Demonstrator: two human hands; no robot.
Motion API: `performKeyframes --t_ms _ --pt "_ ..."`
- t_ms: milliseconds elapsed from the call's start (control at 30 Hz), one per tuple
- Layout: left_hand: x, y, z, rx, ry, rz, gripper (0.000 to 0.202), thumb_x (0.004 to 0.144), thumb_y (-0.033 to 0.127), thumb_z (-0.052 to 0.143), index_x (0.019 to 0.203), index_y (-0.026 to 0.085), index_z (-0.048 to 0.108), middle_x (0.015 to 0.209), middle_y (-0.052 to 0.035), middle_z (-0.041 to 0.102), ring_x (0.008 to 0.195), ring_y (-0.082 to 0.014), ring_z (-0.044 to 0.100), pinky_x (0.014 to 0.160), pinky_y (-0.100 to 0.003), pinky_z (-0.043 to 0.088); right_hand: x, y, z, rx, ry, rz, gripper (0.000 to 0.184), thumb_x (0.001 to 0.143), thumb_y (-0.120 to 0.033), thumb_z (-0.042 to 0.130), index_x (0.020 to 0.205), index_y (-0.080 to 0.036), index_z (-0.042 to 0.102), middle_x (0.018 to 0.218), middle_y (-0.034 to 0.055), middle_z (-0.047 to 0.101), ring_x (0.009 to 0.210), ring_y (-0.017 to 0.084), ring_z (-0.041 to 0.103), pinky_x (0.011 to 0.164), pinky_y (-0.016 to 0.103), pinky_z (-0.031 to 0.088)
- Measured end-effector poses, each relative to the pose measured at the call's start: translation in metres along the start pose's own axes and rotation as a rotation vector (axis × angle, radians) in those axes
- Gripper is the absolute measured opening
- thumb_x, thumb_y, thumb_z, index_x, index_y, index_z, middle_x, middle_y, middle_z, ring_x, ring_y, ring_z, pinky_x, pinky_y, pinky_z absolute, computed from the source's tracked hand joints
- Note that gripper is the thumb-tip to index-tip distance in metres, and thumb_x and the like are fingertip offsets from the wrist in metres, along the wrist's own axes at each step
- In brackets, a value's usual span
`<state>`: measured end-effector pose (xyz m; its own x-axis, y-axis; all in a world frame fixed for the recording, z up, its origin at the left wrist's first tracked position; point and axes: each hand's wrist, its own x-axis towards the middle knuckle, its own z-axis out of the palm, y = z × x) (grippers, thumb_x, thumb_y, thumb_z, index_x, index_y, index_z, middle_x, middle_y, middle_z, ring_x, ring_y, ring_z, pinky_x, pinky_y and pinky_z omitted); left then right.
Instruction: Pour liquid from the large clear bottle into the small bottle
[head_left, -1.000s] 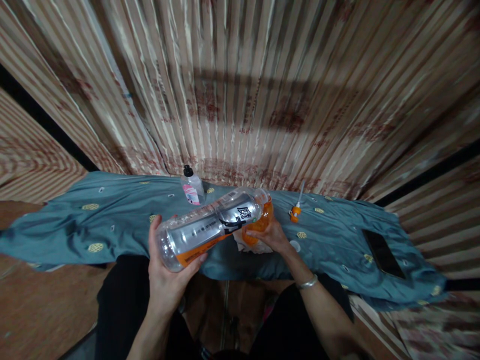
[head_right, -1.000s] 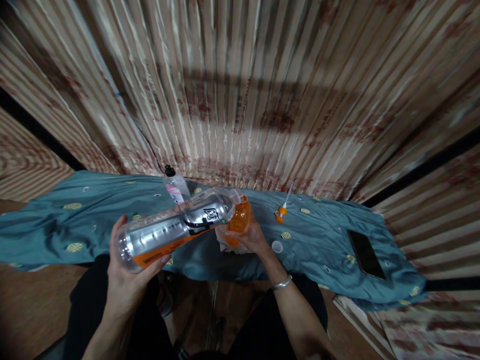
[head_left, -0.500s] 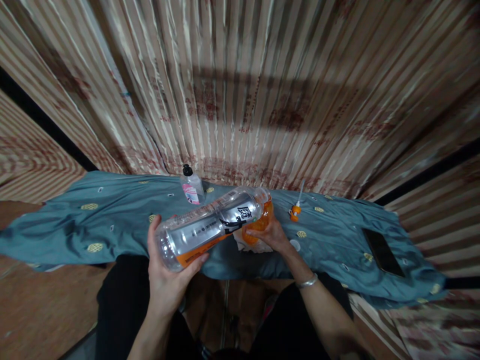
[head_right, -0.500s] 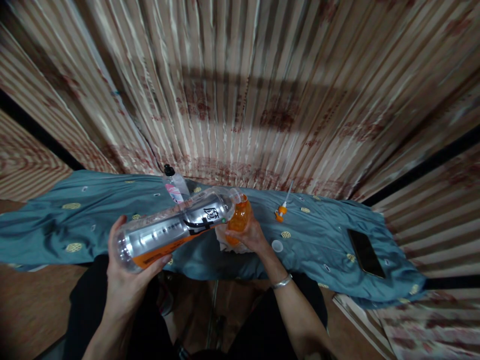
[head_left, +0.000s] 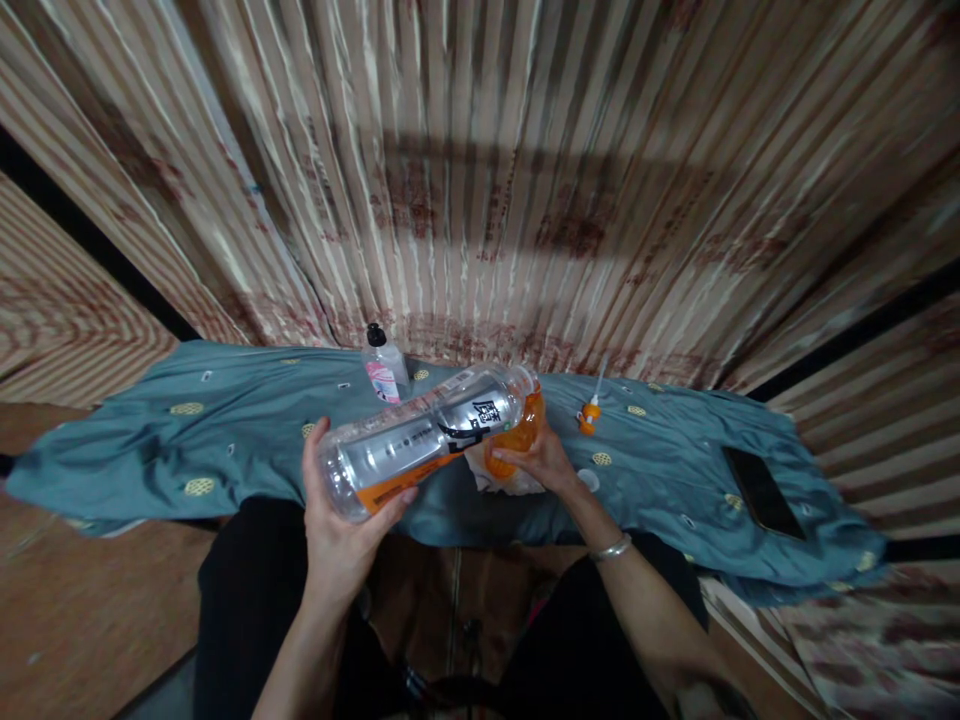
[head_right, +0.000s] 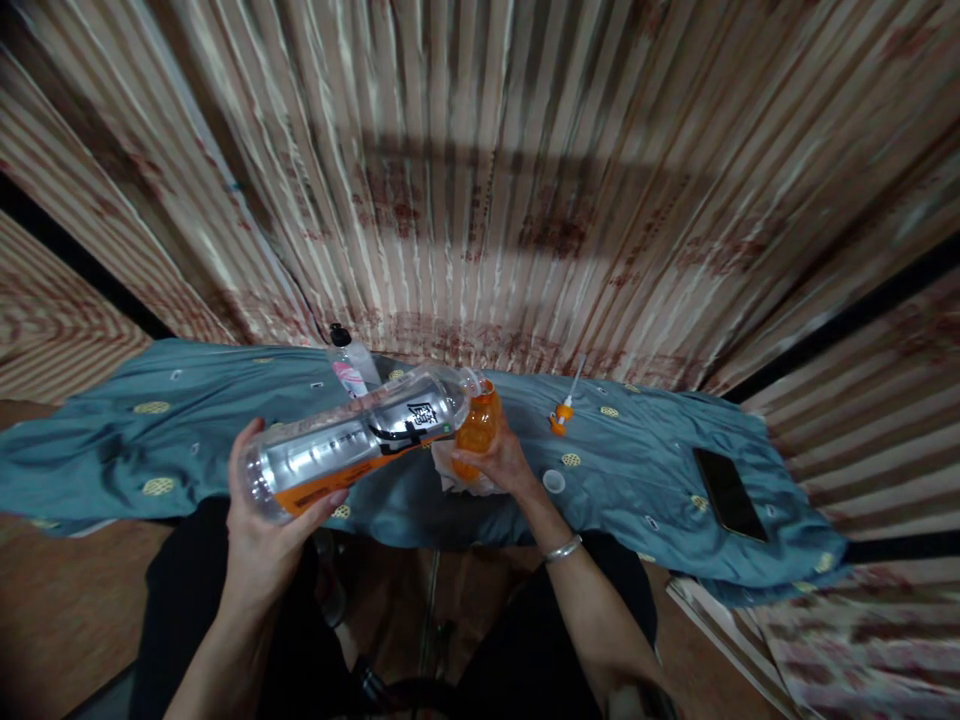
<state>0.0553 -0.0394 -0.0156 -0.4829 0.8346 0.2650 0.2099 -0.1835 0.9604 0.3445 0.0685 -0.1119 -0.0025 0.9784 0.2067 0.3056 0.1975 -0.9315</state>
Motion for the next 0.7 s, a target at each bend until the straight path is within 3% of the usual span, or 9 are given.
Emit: performKeyframes --t_ms 400,567,700 --pt "0.009 -0.01 -0.001 -0.02 -0.015 0.033 0.129 0.048 0.061 0.107 0.159 0.024 0.052 0.15 -0.0141 0.061 0.137 -0.0366 0.068 0.117 -0.046 0.06 -0.001 -0.006 -0.001 -0.019 -0.002 0.018 0.112 0.059 -0.069 0.102 0.154 -0.027 0.06 0.137 0.0151 0.079 0.126 0.042 0.078 0.116 0.06 0.063" --pt "0.01 -0.014 -0.008 0.032 -0.092 0.016 0.129 0.051 0.053 0.109 0.161 0.024 0.05 0.149 -0.014 0.062 0.133 -0.035 0.07 0.112 -0.044 0.063 -0.002 -0.002 -0.002 -0.031 -0.002 0.025 0.114 0.06 -0.066 0.101 0.155 -0.021 0.057 0.133 0.0163 0.081 0.123 0.042 0.079 0.114 0.062 0.064" --pt "0.008 -0.013 -0.004 0.009 -0.041 0.019 0.126 0.052 0.058 0.107 0.16 0.024 0.051 0.15 -0.0138 0.061 0.134 -0.0347 0.069 0.115 -0.045 0.061 -0.002 0.0 -0.002 -0.037 0.022 0.003 0.11 0.059 -0.061 0.101 0.152 -0.023 0.058 0.138 0.0158 0.079 0.128 0.041 0.078 0.118 0.063 0.061"
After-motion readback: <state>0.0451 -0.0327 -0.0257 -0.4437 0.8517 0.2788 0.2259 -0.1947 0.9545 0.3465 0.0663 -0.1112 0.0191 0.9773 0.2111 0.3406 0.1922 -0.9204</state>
